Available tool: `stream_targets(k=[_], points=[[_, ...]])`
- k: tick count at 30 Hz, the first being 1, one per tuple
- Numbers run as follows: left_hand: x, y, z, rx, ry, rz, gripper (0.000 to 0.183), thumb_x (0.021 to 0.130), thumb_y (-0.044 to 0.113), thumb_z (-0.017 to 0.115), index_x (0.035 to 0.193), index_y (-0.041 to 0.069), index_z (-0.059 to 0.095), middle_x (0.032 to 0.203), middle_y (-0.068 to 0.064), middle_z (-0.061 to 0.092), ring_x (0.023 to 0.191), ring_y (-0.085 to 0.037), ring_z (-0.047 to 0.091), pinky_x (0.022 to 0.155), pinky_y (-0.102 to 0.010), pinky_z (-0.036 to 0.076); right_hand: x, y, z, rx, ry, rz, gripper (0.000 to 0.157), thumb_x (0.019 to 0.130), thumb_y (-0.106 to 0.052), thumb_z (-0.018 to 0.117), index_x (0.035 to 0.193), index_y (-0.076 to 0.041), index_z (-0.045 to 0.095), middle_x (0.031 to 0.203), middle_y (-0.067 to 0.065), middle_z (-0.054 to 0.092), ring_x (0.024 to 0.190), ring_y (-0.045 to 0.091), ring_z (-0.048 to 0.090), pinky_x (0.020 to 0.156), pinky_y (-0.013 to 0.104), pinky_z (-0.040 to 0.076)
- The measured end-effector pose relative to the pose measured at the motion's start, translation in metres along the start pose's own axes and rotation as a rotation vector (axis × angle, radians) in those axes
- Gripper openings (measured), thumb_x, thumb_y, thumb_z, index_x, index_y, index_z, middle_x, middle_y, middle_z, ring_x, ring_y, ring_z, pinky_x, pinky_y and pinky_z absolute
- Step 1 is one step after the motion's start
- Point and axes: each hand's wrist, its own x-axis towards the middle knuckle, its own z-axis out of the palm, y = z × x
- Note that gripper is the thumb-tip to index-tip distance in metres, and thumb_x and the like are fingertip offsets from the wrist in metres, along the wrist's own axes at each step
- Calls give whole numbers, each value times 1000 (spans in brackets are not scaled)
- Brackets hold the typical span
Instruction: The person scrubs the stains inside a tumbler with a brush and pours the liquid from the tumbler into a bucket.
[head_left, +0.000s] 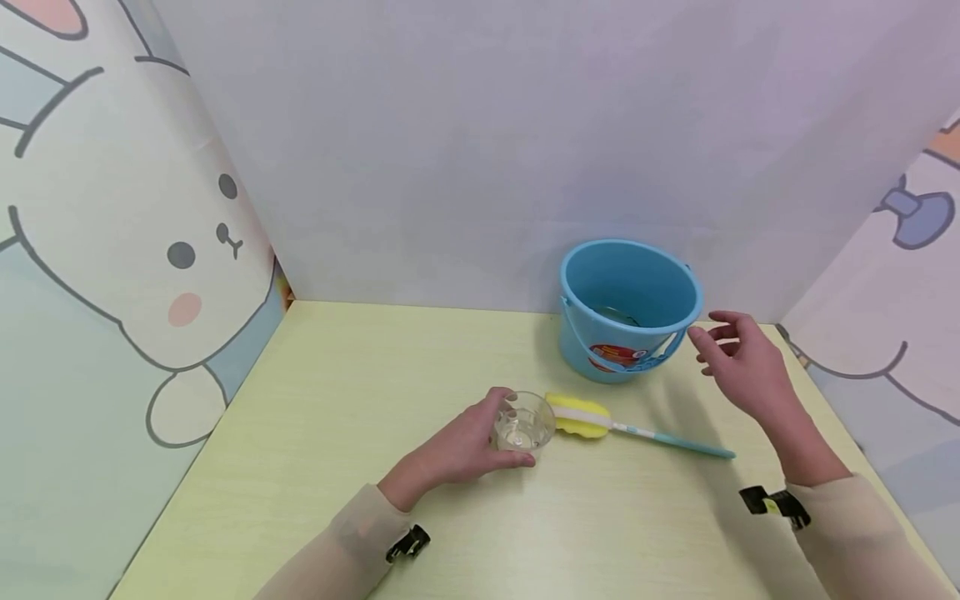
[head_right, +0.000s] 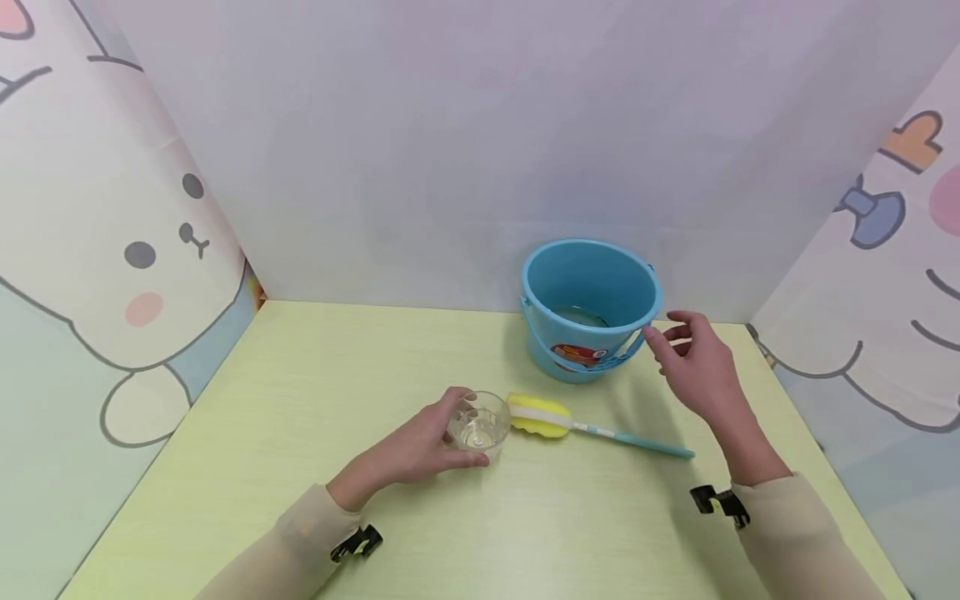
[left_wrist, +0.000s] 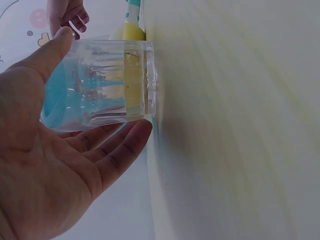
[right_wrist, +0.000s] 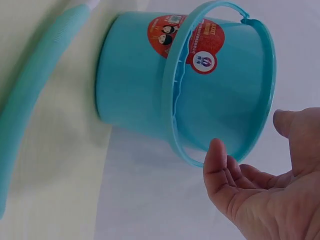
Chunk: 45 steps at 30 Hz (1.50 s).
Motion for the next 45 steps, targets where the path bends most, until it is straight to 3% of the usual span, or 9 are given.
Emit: stream_targets(k=[3,6,15,20,24,31,38,45], points=[[1,0,0,9,0,-5,99,86,58,85,157,13,34,140,-9,60,123,-23,61,105,-44,51,8,-2,-3,66,20,21,75,110,-49,53,160,4,33,135,32,54,78,-7,62,64,18,57],[1,0,0,16,0,-4,99,86,59,85,157,12,34,140,-10,60,123,-23,61,105,-45,51,16,-4,-5,142,26,51,76,110,-48,51,162,3,29,139,32,50,81,-8,62,66,17,58],[-1,1,0,6,-5,-12,99,86,59,85,158,14,34,139,-8,60,122,-22,61,104,-45,52,41,-14,-13,328,-8,175,83,109,-53,50,167,-2,21,152,25,43,96,5,65,76,20,60],[-1,-1,1,7,-1,-21,99,86,60,84,158,15,34,138,-6,60,121,-21,60,103,-44,52,54,-19,-17,394,-61,226,88,106,-59,50,168,-4,20,157,24,41,113,19,64,85,23,59],[-2,-1,3,1,5,-16,97,86,61,84,157,16,35,137,-6,61,121,-20,61,103,-44,52,60,-20,-17,412,-88,249,84,108,-54,49,167,-2,21,157,24,40,120,27,61,89,25,59],[-2,0,1,0,1,-5,97,87,61,83,157,14,34,140,-9,60,124,-22,60,105,-45,51,66,-18,-19,434,-124,267,71,113,-38,50,166,1,23,151,22,44,107,15,66,88,24,59],[-3,-1,2,2,5,7,97,86,62,83,156,15,34,141,-10,60,124,-22,60,104,-46,52,67,-15,-20,454,-152,266,64,113,-28,54,164,1,30,153,21,43,115,19,63,89,22,57],[-4,-2,2,-13,5,8,97,86,63,82,155,15,35,142,-9,59,121,-21,60,103,-45,52,65,-12,-23,530,-196,252,67,111,-16,58,166,2,25,149,20,44,111,14,66,87,21,57]])
